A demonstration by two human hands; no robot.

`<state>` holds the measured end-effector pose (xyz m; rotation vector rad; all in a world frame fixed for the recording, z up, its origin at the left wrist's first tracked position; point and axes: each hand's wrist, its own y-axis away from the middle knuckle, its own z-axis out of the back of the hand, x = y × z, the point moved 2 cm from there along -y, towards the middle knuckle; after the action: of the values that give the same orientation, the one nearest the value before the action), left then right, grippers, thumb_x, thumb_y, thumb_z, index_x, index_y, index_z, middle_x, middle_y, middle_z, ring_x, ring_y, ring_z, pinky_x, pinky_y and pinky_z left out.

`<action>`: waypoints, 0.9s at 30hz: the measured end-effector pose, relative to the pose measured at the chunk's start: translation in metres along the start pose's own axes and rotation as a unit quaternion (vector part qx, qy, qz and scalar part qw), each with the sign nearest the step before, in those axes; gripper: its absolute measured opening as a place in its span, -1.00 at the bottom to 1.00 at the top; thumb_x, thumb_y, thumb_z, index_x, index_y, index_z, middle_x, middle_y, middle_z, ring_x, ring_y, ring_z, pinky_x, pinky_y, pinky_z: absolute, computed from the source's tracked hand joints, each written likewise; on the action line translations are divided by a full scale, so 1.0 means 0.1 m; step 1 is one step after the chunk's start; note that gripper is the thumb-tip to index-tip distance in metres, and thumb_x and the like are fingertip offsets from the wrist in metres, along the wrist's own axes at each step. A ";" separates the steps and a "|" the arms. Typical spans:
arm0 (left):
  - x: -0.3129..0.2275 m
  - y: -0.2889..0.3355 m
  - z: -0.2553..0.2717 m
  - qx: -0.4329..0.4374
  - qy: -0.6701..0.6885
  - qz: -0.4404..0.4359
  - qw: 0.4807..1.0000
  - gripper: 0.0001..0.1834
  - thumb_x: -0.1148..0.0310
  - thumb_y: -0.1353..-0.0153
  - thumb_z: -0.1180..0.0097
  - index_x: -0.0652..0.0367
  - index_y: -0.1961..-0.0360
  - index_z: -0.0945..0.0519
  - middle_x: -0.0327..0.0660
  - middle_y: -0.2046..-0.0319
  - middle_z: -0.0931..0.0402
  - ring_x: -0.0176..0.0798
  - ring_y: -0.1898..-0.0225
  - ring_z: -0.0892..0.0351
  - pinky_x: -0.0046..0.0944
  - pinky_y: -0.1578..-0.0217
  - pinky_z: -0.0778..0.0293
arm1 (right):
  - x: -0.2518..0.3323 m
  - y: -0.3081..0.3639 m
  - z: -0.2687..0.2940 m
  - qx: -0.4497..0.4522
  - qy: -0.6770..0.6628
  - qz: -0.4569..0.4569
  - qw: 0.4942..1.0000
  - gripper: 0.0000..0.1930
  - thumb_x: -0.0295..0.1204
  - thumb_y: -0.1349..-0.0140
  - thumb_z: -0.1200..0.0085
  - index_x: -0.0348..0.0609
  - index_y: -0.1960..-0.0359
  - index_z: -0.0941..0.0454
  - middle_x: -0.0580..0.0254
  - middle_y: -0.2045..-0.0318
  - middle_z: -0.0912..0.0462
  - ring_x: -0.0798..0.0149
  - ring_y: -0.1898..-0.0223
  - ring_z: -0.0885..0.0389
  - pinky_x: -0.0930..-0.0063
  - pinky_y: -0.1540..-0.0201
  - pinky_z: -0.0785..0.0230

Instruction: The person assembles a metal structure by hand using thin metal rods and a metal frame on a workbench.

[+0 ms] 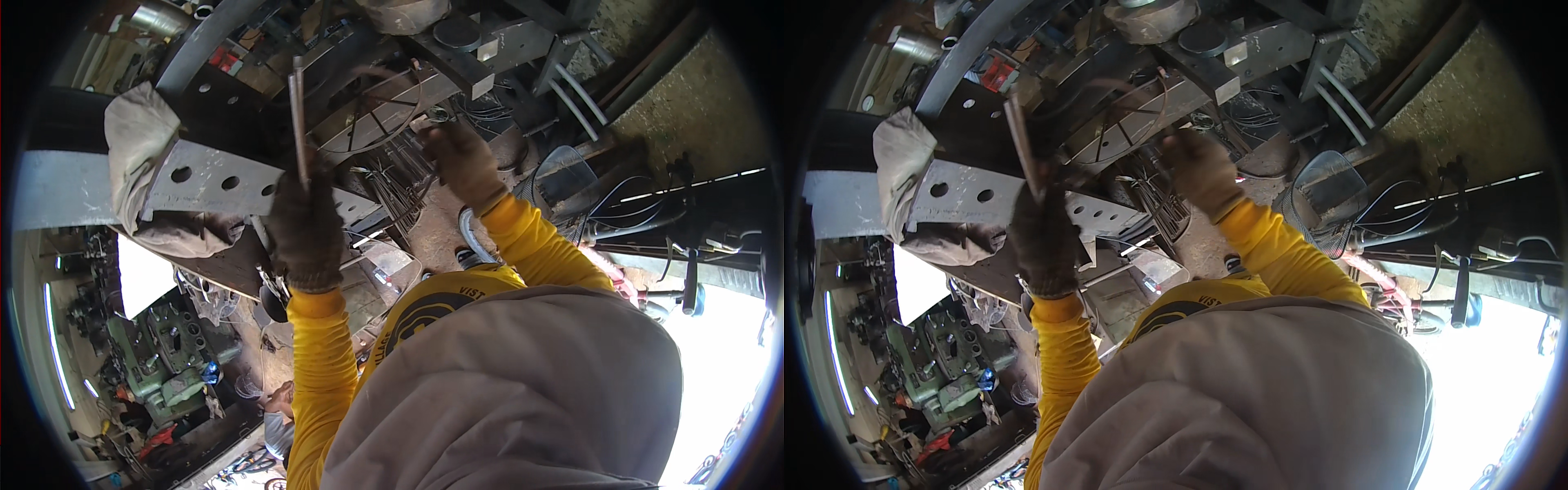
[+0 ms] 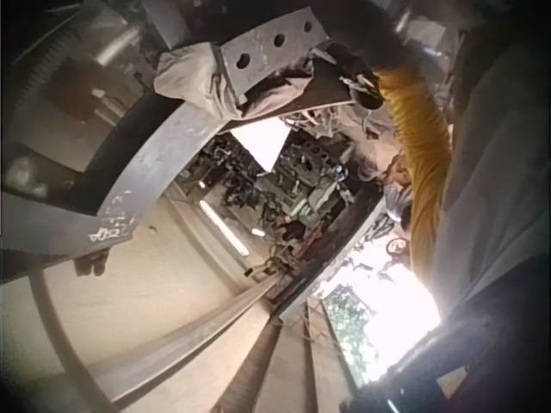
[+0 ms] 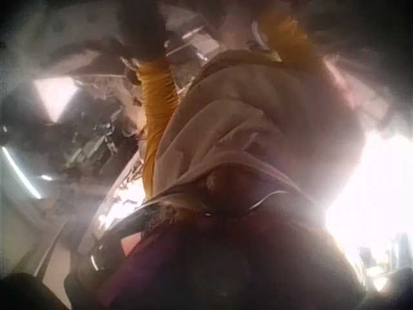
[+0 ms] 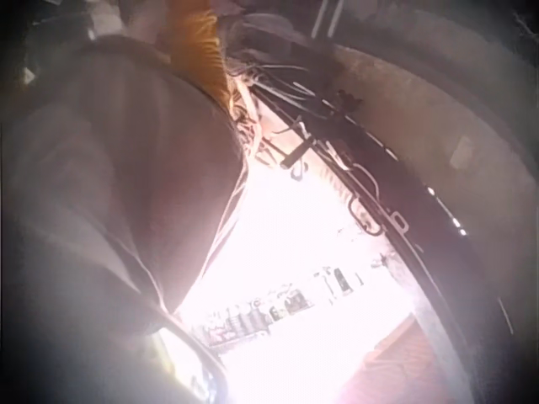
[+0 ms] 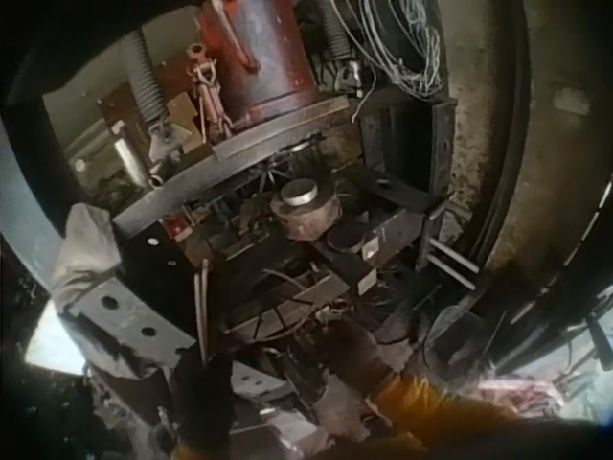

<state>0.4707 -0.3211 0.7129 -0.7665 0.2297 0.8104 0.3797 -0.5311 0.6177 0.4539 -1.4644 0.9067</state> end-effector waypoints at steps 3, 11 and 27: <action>-0.02 0.18 -0.33 0.147 0.024 0.016 0.989 -0.74 0.35 -0.28 -0.19 0.15 0.03 -0.64 -0.04 0.22 -0.65 0.03 0.25 -0.68 -0.05 0.23 -0.60 | -0.37 -0.08 0.07 -0.010 -0.136 -0.230 0.964 -0.74 -0.23 -0.40 -0.03 -0.14 0.19 -0.64 0.30 0.47 -0.63 0.42 0.51 -0.55 0.51 0.42 -0.43; 0.24 0.40 -0.83 0.196 0.001 -0.133 0.971 -0.70 0.28 -0.29 -0.15 0.21 0.03 -0.60 0.05 0.13 -0.61 0.12 0.09 -0.61 0.04 0.14 -0.54 | -0.63 -0.12 -0.32 -0.059 -0.349 -0.310 0.882 -0.79 -0.28 -0.33 -0.06 -0.10 0.19 -0.64 0.30 0.41 -0.67 0.40 0.47 -0.60 0.55 0.42 -0.45; -0.16 0.50 -0.90 0.142 -0.057 -0.108 0.982 -0.72 0.27 -0.30 -0.10 0.14 0.04 -0.63 -0.04 0.13 -0.64 0.07 0.10 -0.61 0.00 0.07 -0.54 | -0.48 -0.27 0.01 0.107 0.264 0.133 0.949 -0.71 -0.53 -0.05 -0.25 -0.05 0.15 -0.59 0.20 0.35 -0.63 0.13 0.27 -0.66 0.36 0.19 -0.55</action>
<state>0.4324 -0.3709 0.6298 -0.4647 0.1531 0.5971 0.4052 -0.5598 0.5790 0.1462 -0.9485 1.2957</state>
